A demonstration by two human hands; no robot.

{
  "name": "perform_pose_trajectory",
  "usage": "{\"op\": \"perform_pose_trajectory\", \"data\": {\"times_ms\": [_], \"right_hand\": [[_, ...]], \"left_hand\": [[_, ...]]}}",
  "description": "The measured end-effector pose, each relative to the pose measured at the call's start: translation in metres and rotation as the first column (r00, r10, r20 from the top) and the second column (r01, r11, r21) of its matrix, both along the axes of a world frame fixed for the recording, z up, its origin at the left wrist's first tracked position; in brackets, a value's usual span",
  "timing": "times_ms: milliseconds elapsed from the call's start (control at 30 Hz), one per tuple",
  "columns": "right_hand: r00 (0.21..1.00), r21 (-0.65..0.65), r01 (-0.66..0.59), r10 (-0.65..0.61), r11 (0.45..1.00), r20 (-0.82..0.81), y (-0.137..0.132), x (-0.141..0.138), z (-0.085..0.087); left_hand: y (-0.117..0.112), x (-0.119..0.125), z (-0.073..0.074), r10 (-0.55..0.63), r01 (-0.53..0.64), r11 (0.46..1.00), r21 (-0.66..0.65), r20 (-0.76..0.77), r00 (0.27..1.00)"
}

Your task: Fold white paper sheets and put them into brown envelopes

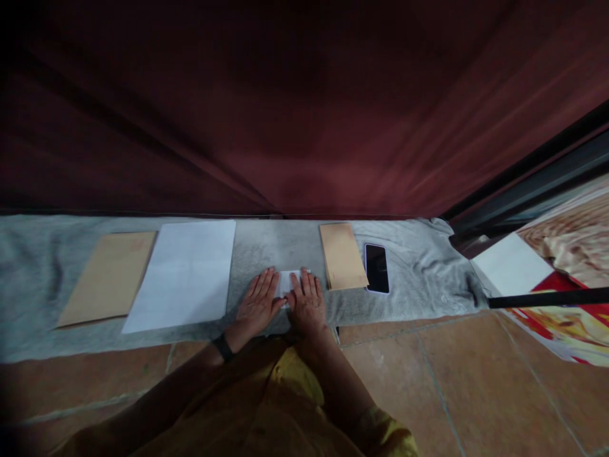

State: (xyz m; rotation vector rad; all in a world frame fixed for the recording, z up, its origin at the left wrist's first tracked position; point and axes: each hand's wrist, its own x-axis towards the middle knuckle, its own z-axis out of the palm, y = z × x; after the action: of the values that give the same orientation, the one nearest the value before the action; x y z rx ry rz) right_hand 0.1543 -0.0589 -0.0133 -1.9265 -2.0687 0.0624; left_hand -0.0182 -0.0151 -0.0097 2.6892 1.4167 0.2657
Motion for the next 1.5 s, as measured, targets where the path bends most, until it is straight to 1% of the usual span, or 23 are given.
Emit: {"op": "perform_pose_trajectory", "data": {"times_ms": [133,267,333,433,500,700,833,1033,1167,1233,1500], "right_hand": [[0.999,0.02,0.033,-0.033,0.999,0.002,-0.002,0.0,-0.002],[0.998,-0.004,0.064,-0.064,0.998,0.015,-0.003,-0.002,-0.002],[0.998,-0.003,0.068,-0.068,0.998,0.011,-0.003,-0.002,-0.002],[0.998,0.018,0.068,-0.068,0.998,0.006,-0.003,-0.002,-0.002],[0.998,0.024,0.064,-0.065,0.998,0.01,-0.002,-0.002,-0.002],[0.997,0.01,0.078,-0.078,0.997,0.016,-0.005,0.0,-0.003],[0.996,0.029,0.086,-0.086,0.996,0.014,-0.011,0.004,-0.006],[0.993,0.033,0.114,-0.113,0.993,-0.028,-0.023,0.006,-0.005],[0.999,0.0,0.021,-0.021,1.0,-0.042,-0.033,0.001,-0.002],[0.999,-0.017,0.0,-0.001,1.0,-0.043,-0.036,-0.001,0.0],[0.993,-0.029,0.113,-0.114,0.993,-0.028,-0.031,-0.006,-0.001]], "left_hand": [[-0.005,-0.003,-0.003,0.07,-0.07,0.998,0.004,0.0,0.998],[-0.007,0.002,0.002,0.1,-0.1,0.995,-0.003,0.004,0.995],[-0.009,0.005,0.004,0.077,-0.077,0.997,-0.004,0.006,0.997],[-0.013,0.008,0.005,-0.023,0.023,0.999,-0.023,0.017,1.0],[-0.015,0.008,0.004,-0.067,0.068,0.997,-0.036,0.023,0.997],[-0.018,0.009,0.005,-0.031,0.031,0.999,-0.025,0.028,0.999],[-0.018,0.009,0.005,-0.013,0.013,1.0,-0.012,0.03,0.999],[-0.017,0.009,-0.002,-0.027,0.027,1.0,0.006,0.034,0.999],[-0.016,0.009,-0.009,-0.026,0.025,0.999,0.026,0.039,0.999],[-0.016,0.008,-0.01,-0.03,0.029,0.999,0.026,0.037,0.999],[-0.015,0.004,-0.01,-0.045,0.043,0.998,0.053,0.04,0.998]]}}
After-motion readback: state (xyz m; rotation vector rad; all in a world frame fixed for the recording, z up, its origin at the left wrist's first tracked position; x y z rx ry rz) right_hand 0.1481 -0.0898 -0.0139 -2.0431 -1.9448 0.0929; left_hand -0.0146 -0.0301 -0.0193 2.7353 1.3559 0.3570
